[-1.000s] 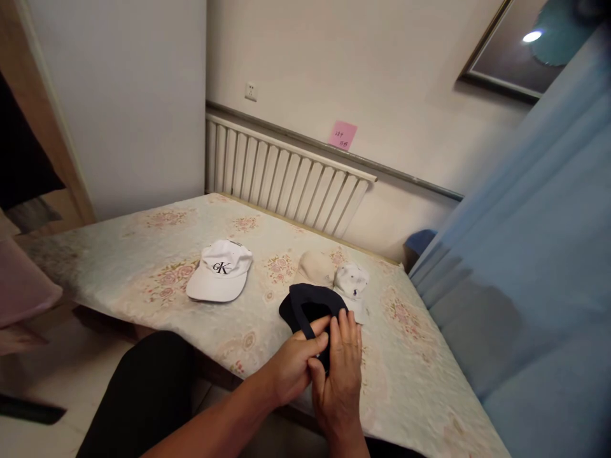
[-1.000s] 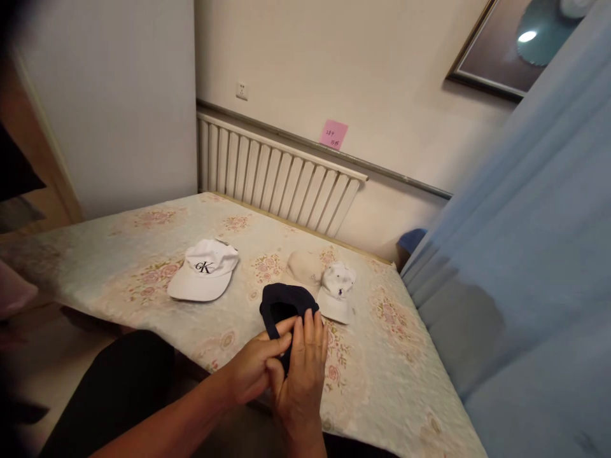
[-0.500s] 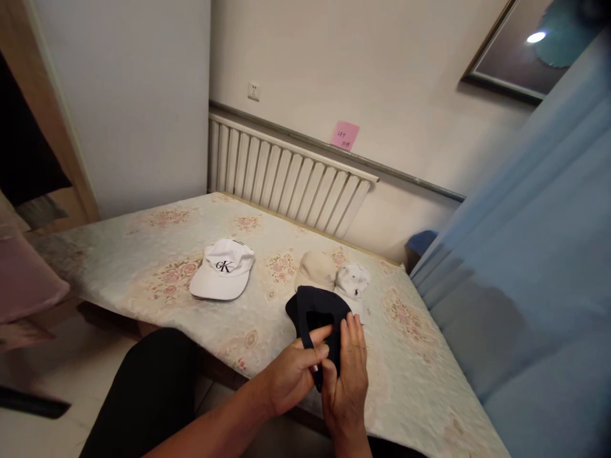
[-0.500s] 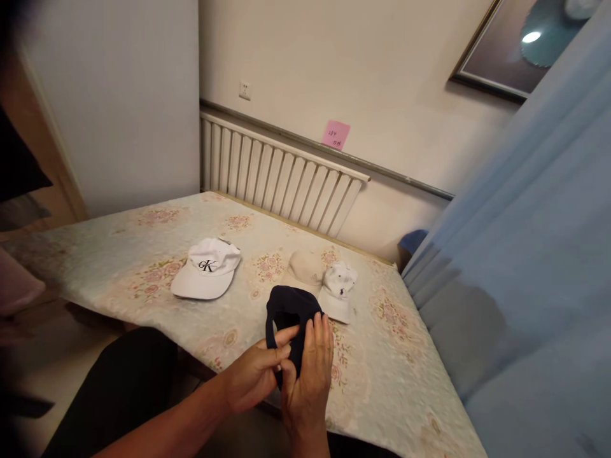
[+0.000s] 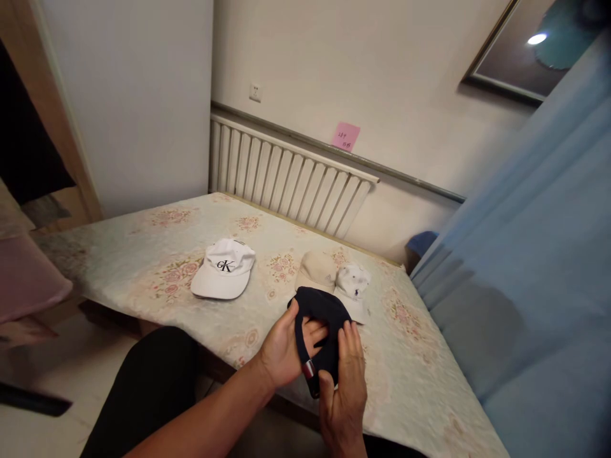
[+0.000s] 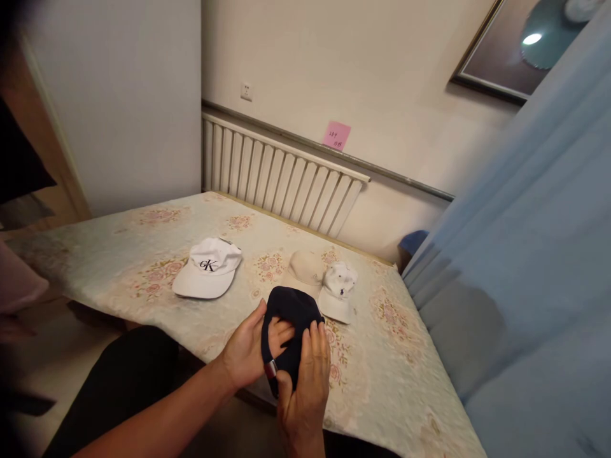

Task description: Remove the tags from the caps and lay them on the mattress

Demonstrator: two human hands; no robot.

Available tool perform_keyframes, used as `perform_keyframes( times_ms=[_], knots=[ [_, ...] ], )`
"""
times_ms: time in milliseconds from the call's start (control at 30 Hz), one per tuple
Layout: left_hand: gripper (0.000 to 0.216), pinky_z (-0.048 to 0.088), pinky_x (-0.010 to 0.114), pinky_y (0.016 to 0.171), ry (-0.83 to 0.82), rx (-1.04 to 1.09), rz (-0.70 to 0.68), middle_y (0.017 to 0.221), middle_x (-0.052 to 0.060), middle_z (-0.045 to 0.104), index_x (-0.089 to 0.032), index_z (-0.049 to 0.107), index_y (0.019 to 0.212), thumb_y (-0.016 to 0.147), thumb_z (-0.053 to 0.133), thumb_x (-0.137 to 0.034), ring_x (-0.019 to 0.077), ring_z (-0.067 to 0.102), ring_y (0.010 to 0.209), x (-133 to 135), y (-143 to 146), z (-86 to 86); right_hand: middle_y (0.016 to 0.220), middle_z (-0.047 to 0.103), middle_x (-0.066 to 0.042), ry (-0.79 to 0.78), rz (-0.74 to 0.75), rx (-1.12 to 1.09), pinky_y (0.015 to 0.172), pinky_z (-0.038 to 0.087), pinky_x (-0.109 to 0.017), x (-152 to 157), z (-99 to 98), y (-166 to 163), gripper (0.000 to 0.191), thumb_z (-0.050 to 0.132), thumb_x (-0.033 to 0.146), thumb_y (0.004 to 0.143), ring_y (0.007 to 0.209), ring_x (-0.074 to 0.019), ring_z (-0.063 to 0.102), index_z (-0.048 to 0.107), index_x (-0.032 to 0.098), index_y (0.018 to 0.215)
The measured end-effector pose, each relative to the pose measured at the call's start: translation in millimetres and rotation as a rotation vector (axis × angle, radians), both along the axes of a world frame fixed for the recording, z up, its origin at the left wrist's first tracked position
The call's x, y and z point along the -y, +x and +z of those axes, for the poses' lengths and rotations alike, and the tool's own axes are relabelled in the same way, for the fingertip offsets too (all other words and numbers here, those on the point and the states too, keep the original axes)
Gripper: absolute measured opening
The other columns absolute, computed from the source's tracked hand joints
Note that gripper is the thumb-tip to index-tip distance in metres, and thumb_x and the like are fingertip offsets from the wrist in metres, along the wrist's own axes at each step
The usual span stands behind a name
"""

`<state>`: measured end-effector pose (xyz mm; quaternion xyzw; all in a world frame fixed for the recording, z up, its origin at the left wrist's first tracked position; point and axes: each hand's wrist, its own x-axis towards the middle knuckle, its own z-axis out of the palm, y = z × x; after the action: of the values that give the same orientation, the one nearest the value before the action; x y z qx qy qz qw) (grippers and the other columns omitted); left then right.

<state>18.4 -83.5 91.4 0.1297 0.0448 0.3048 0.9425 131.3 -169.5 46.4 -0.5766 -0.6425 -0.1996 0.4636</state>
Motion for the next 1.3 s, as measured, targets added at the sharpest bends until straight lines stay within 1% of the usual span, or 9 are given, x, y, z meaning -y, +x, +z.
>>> perform_keyframes(
  times_ms=[167, 433, 633, 767, 833, 933, 1033, 1200, 1300],
  knots=[
    [0.045, 0.043, 0.04, 0.091, -0.006, -0.004, -0.024, 0.105, 0.015, 0.068, -0.012, 0.059, 0.114, 0.089, 0.046, -0.047, 0.0265, 0.062, 0.103, -12.1, -0.4, 2.7, 0.144, 0.038, -0.021, -0.009, -0.007, 0.009, 0.1, 0.036, -0.063, 4.1, -0.7, -0.8, 0.066, 0.031, 0.054, 0.092, 0.135, -0.0365, 0.03, 0.03, 0.011, 0.142],
    [0.052, 0.047, 0.033, 0.084, 0.026, -0.147, -0.178, 0.094, 0.018, 0.07, -0.003, 0.056, 0.118, 0.089, 0.047, -0.045, 0.0247, 0.067, 0.09, -25.4, 5.1, 1.8, 0.144, 0.037, -0.021, -0.047, -0.004, 0.054, 0.1, 0.036, -0.064, 10.5, -6.2, 4.0, 0.066, 0.034, 0.052, 0.092, 0.135, -0.037, 0.029, 0.027, 0.011, 0.143],
    [0.036, 0.043, 0.037, 0.095, 0.035, -0.111, -0.057, 0.097, 0.018, 0.07, -0.002, 0.058, 0.113, 0.09, 0.049, -0.029, 0.0248, 0.065, 0.098, -17.6, 6.7, 2.4, 0.145, 0.036, -0.019, -0.049, -0.014, -0.034, 0.101, 0.036, -0.062, 14.3, -2.1, 4.1, 0.062, 0.034, 0.049, 0.093, 0.134, -0.0352, 0.032, 0.028, 0.013, 0.143],
    [0.027, 0.042, 0.041, 0.096, 0.016, -0.107, -0.057, 0.094, 0.015, 0.071, -0.004, 0.059, 0.108, 0.085, 0.051, -0.016, 0.0246, 0.066, 0.094, -11.9, 3.7, 2.1, 0.145, 0.036, -0.019, -0.048, -0.028, -0.066, 0.101, 0.035, -0.062, 15.8, 0.3, 5.4, 0.061, 0.033, 0.05, 0.093, 0.134, -0.0349, 0.033, 0.029, 0.014, 0.143],
    [0.027, 0.042, 0.042, 0.097, 0.006, -0.118, -0.046, 0.092, 0.014, 0.071, -0.005, 0.06, 0.105, 0.08, 0.051, -0.007, 0.0241, 0.067, 0.092, -10.4, 2.6, 1.7, 0.145, 0.036, -0.019, -0.044, -0.037, -0.068, 0.101, 0.035, -0.063, 16.4, 0.6, 6.2, 0.061, 0.033, 0.05, 0.093, 0.134, -0.0352, 0.033, 0.029, 0.014, 0.143],
    [0.036, 0.04, 0.043, 0.099, 0.005, -0.087, -0.007, 0.092, 0.013, 0.071, -0.005, 0.061, 0.106, 0.072, 0.048, 0.001, 0.0245, 0.066, 0.096, -8.4, 1.5, 2.0, 0.145, 0.036, -0.019, -0.045, -0.056, -0.06, 0.1, 0.036, -0.063, 16.7, 1.0, 6.9, 0.061, 0.034, 0.049, 0.093, 0.134, -0.0354, 0.033, 0.028, 0.014, 0.143],
    [0.036, 0.039, 0.043, 0.1, -0.007, -0.043, -0.009, 0.095, 0.015, 0.071, -0.003, 0.059, 0.11, 0.075, 0.048, -0.003, 0.0259, 0.063, 0.102, -6.4, 0.1, 3.8, 0.146, 0.035, -0.019, -0.046, -0.061, -0.023, 0.1, 0.036, -0.063, 15.8, 1.9, 6.7, 0.062, 0.035, 0.048, 0.092, 0.134, -0.0357, 0.032, 0.027, 0.014, 0.143],
    [0.038, 0.041, 0.04, 0.1, -0.036, -0.074, -0.063, 0.104, 0.016, 0.069, -0.004, 0.056, 0.119, 0.089, 0.05, -0.027, 0.0256, 0.061, 0.107, -4.1, -1.7, 8.9, 0.147, 0.033, -0.021, -0.041, -0.042, 0.056, 0.1, 0.036, -0.064, 12.6, 7.7, 3.2, 0.064, 0.04, 0.046, 0.092, 0.135, -0.0365, 0.03, 0.025, 0.011, 0.144],
    [0.039, 0.042, 0.037, 0.098, -0.049, -0.125, -0.074, 0.103, 0.016, 0.069, -0.003, 0.056, 0.119, 0.091, 0.05, -0.029, 0.0241, 0.062, 0.104, -0.2, -1.7, 12.1, 0.147, 0.032, -0.022, -0.03, -0.037, 0.108, 0.1, 0.035, -0.064, 11.5, 14.5, -0.2, 0.066, 0.043, 0.046, 0.091, 0.136, -0.0371, 0.029, 0.025, 0.01, 0.143]
  ],
)
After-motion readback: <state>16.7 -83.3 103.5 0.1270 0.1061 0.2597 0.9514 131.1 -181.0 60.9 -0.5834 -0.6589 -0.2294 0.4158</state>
